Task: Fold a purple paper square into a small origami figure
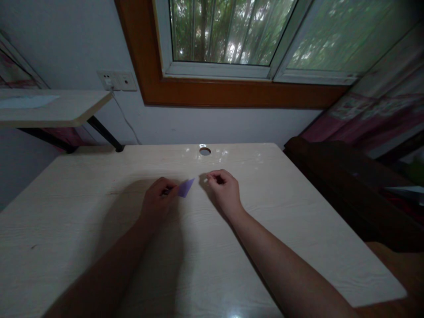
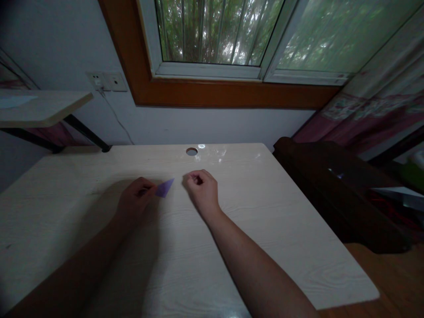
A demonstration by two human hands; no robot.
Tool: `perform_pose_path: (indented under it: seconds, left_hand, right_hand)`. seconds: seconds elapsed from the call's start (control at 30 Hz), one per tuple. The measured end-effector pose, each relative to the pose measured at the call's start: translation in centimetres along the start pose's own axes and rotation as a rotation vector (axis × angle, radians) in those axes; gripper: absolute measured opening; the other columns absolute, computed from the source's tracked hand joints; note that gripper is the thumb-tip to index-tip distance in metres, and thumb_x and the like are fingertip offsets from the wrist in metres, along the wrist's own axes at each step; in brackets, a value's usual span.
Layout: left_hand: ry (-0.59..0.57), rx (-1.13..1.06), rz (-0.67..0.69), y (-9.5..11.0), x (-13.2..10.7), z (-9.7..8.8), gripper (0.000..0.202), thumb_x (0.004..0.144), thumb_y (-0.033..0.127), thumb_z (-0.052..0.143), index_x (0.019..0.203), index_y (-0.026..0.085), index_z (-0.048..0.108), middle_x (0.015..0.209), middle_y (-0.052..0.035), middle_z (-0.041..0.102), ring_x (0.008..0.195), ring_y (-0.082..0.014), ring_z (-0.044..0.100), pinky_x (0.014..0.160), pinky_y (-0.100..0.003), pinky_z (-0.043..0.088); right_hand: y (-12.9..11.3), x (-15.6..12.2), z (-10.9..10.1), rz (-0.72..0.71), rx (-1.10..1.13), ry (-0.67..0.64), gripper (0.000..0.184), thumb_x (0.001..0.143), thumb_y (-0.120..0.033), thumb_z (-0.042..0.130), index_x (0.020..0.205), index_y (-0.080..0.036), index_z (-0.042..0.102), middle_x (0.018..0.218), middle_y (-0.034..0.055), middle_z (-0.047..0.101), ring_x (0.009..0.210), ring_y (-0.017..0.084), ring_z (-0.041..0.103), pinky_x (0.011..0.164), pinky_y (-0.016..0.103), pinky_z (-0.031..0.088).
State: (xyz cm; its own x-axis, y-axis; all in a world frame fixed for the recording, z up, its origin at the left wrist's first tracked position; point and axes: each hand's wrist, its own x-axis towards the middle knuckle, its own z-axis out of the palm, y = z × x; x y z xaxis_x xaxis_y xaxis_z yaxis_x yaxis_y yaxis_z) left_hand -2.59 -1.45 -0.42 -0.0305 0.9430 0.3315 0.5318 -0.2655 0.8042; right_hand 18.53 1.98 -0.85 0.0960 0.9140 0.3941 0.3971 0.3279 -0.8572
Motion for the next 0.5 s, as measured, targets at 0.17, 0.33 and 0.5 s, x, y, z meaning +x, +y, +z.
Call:
perform_pose_path:
  seconds: [0.17, 0.33, 0.5]
  left_hand:
    - [-0.044, -0.023, -0.007, 0.1, -0.04, 0.1, 0.013, 0.087, 0.03, 0.061, 0.08, 0.02, 0.063, 0.08, -0.0004, 0.063, 0.073, -0.0138, 0.059, 0.067, -0.025, 0.047]
    - [-0.114, -0.006, 0.042, 0.22, 0.0, 0.14, 0.014, 0.088, 0.032, 0.06, 0.082, 0.02, 0.064, 0.082, -0.0011, 0.063, 0.075, -0.014, 0.059, 0.067, -0.025, 0.047]
    - [-0.158, 0.041, 0.095, 0.41, -0.04, 0.21, 0.016, 0.089, 0.034, 0.059, 0.083, 0.02, 0.065, 0.082, -0.0015, 0.063, 0.075, -0.014, 0.059, 0.068, -0.025, 0.047]
  right_hand:
    - [-0.25, -0.25, 0.36, -0.062, 0.091, -0.195, 0.018, 0.088, -0.032, 0.061, 0.095, -0.021, 0.072, 0.09, 0.0047, 0.069, 0.076, 0.016, 0.061, 0.069, 0.028, 0.046]
    - [-0.66, -0.67, 0.51, -0.124, 0.084, -0.368, 0.016, 0.089, -0.031, 0.061, 0.095, -0.022, 0.073, 0.086, 0.0037, 0.069, 0.076, 0.016, 0.061, 0.068, 0.027, 0.045]
    - [-0.68, -0.71, 0.4, -0.164, 0.088, -0.409, 0.013, 0.089, -0.027, 0.06, 0.09, -0.022, 0.072, 0.081, 0.002, 0.068, 0.073, 0.015, 0.06, 0.065, 0.026, 0.043]
